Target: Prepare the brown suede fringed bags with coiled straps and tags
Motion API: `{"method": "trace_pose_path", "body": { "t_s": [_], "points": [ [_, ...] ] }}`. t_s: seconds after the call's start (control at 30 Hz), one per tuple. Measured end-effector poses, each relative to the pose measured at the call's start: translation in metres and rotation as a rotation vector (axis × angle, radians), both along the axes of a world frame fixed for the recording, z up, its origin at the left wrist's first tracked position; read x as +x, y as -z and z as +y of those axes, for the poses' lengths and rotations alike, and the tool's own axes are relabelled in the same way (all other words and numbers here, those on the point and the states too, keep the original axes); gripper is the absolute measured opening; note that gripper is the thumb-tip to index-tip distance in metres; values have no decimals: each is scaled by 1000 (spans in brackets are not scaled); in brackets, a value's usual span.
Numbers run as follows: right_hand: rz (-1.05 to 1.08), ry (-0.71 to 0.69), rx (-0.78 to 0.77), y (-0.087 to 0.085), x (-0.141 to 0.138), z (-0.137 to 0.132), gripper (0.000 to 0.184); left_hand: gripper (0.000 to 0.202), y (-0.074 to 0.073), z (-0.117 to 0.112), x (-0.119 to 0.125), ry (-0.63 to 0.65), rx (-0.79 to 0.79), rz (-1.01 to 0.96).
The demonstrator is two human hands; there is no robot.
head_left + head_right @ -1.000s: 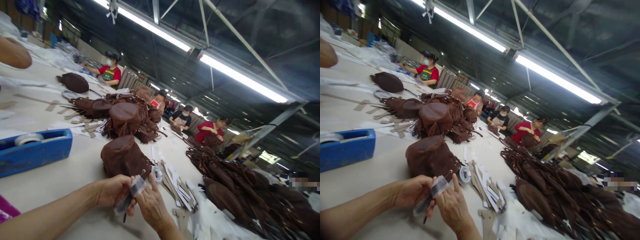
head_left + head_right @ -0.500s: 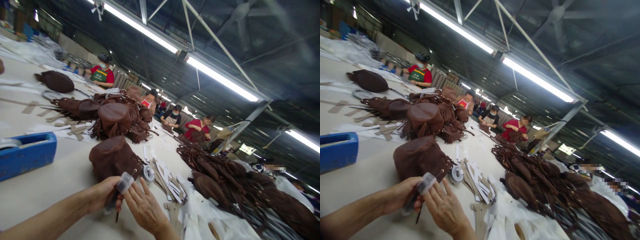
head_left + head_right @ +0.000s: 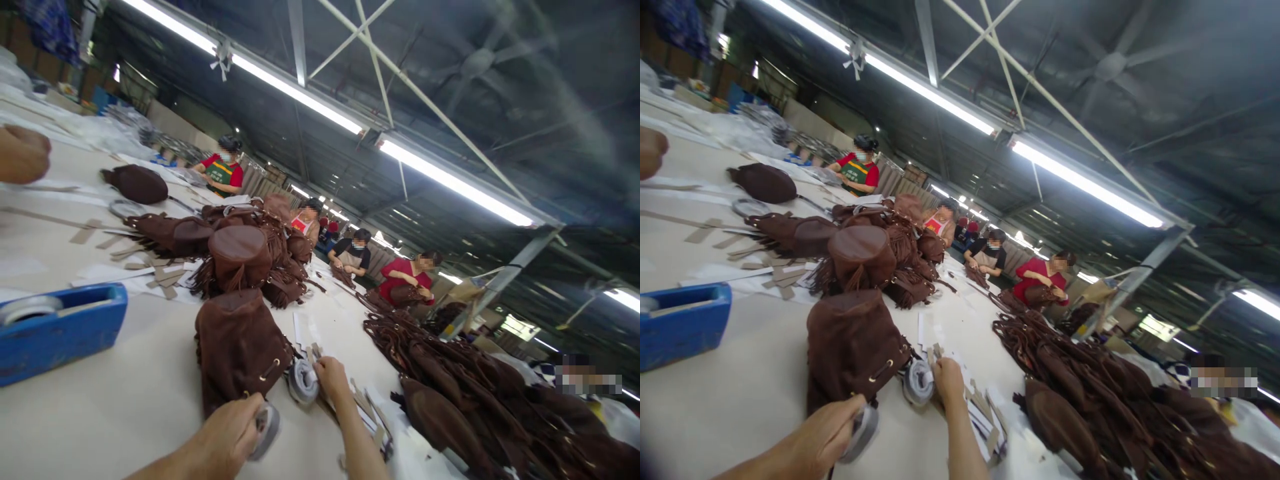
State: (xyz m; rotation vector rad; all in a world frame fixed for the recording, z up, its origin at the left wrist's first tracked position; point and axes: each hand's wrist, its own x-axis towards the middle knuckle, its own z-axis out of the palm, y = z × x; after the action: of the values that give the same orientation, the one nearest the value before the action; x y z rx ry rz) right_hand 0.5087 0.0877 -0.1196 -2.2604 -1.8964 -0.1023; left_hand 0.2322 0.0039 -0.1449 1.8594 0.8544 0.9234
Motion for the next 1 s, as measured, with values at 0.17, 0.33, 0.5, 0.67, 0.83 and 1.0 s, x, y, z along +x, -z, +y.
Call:
{"method": "trace_pose_path", "body": {
  "t_s": [0.17,0.33,0.5,0.67,0.83,1.0],
  "points": [
    [17,125,-84,8,0,21,20,25,26,13,9,22,89,13],
    [87,121,-55,10,-2,17,17,20,23,11,11,23,155,69],
    [290,87,94,-3,-12,6,14,7,3,0,4,-12,243,244],
    [656,37,215,-31,-27,-31,21,14,-22,-10,3,-92,410,383],
    [998,-30,61,-36,-64,-112,44,15,-24,-16,19,-64,603,521],
    [1380,-21,-198,-29,-93,-161,50,12,-12,-26,26,5,769,530]
  ]
}}
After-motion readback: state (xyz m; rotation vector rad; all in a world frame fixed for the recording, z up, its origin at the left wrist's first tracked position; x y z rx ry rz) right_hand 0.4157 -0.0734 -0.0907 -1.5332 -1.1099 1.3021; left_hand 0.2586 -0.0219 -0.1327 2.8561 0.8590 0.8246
